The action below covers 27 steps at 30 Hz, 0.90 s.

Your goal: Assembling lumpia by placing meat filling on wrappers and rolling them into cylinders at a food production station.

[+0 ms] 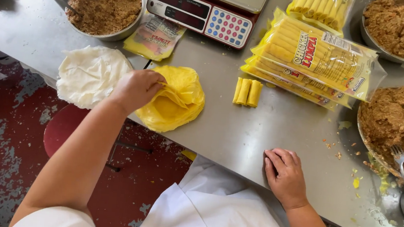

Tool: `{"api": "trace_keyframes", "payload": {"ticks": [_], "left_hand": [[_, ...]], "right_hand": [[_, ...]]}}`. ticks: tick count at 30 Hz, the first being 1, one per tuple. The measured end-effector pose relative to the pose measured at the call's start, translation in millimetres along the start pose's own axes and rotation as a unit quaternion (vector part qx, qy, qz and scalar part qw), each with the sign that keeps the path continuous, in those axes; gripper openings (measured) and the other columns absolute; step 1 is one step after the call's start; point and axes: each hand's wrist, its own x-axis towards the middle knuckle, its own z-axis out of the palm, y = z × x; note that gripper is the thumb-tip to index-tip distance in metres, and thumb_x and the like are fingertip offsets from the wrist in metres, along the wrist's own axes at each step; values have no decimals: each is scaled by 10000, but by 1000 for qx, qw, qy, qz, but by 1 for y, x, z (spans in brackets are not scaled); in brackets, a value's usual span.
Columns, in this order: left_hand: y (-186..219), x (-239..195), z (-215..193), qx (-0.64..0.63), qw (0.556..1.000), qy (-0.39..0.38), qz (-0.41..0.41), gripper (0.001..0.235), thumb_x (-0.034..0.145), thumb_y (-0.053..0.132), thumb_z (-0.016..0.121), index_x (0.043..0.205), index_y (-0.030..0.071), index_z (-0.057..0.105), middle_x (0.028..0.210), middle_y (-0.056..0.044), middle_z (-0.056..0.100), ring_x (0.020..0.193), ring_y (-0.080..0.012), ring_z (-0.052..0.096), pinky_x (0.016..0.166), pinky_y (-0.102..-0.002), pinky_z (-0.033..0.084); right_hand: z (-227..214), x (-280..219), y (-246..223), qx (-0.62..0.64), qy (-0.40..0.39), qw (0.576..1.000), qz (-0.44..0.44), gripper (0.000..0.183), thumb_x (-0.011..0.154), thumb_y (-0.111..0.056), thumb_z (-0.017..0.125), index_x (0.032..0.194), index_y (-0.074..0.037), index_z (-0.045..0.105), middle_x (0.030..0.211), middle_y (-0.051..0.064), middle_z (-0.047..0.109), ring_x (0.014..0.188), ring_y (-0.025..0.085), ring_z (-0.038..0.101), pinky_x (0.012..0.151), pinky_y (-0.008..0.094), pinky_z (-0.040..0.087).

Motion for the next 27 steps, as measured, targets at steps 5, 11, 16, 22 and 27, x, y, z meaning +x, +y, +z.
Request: {"api": "trace_keyframes", "payload": {"ticks": [5, 11, 16, 22, 27], "left_hand": [[-13, 23, -10, -54, 997, -24, -43, 328, 972, 396, 669, 1220, 192, 735, 1069, -151, 760, 1071, -416, 705, 993, -523, 550], [0, 27, 15, 98, 995, -25, -26, 252, 917, 365, 654, 1143, 286, 732, 1026, -27, 736, 1069, -304, 703, 956, -464, 554], [60, -9, 14, 242, 960, 70, 126, 209, 833, 221, 680, 1032, 283, 673, 873, 46, 681, 917, -219, 654, 762, -383, 523], [80, -56, 25, 131, 972, 113, 160, 362, 914, 322, 562, 1216, 174, 697, 1066, -68, 684, 1046, -276, 630, 873, -418, 470], [40, -46, 61, 185, 963, 154, 123, 560, 850, 350, 657, 1364, 129, 632, 1099, -84, 663, 1068, -289, 643, 886, -399, 519]], "right_hand": [[5, 7, -4, -7, -2, 1000, 15, 183, 967, -228, 703, 1121, -154, 768, 1028, 42, 665, 1032, 247, 671, 964, 407, 528], [10, 88, -88, 62, -47, 993, -84, 357, 959, -300, 686, 1282, -153, 718, 1232, 96, 691, 1239, 289, 637, 1060, 466, 463], [50, 135, -147, 102, -138, 964, -203, 523, 1067, -313, 526, 1559, -136, 507, 1570, 124, 530, 1436, 310, 501, 1171, 565, 347], [86, 144, -143, 15, -309, 942, -132, 753, 991, -531, 602, 1627, -213, 352, 1673, 71, 353, 1563, 293, 277, 1228, 653, 201], [80, 148, -145, 38, -312, 942, -114, 735, 975, -494, 628, 1613, -222, 383, 1696, 86, 327, 1569, 314, 246, 1224, 608, 145]]}}
